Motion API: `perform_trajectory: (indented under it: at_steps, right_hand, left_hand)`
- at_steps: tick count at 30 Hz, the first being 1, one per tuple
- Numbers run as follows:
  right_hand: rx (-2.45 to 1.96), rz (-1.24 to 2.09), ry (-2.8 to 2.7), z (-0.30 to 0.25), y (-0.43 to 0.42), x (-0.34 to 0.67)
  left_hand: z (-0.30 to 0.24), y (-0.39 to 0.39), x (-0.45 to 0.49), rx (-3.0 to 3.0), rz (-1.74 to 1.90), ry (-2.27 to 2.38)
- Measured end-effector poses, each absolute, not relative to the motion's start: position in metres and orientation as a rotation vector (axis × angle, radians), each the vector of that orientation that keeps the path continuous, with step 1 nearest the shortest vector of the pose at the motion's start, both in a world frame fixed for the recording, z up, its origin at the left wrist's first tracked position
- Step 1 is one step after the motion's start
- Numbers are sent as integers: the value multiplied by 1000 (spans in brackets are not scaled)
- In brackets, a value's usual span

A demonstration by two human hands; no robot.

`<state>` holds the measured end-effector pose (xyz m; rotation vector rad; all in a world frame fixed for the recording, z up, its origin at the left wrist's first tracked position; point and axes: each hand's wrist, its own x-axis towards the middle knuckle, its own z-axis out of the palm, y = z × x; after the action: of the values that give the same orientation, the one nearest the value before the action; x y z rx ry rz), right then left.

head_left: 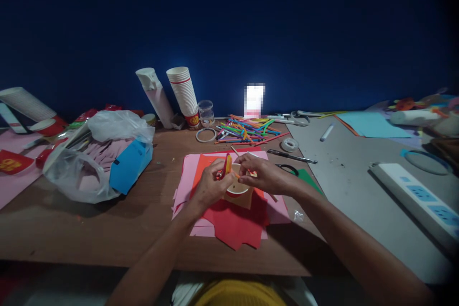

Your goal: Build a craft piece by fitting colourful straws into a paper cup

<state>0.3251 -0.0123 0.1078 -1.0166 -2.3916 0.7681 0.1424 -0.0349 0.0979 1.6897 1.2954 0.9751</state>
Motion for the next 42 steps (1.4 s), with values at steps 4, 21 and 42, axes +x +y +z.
perform_trajectory:
  at_steps: [4,21,42]
  right_hand:
    - [-1233,673,-2467,113,-12,319]
    - [-1234,1030,-2625,122,-2,324]
    - [-1445,382,-2548,115,-22,309]
  left_hand:
    - [97,-34,145,1729,985,1310]
    - [94,-34,141,1570,934,1294]
    - [88,-30,142,1722,872,1114]
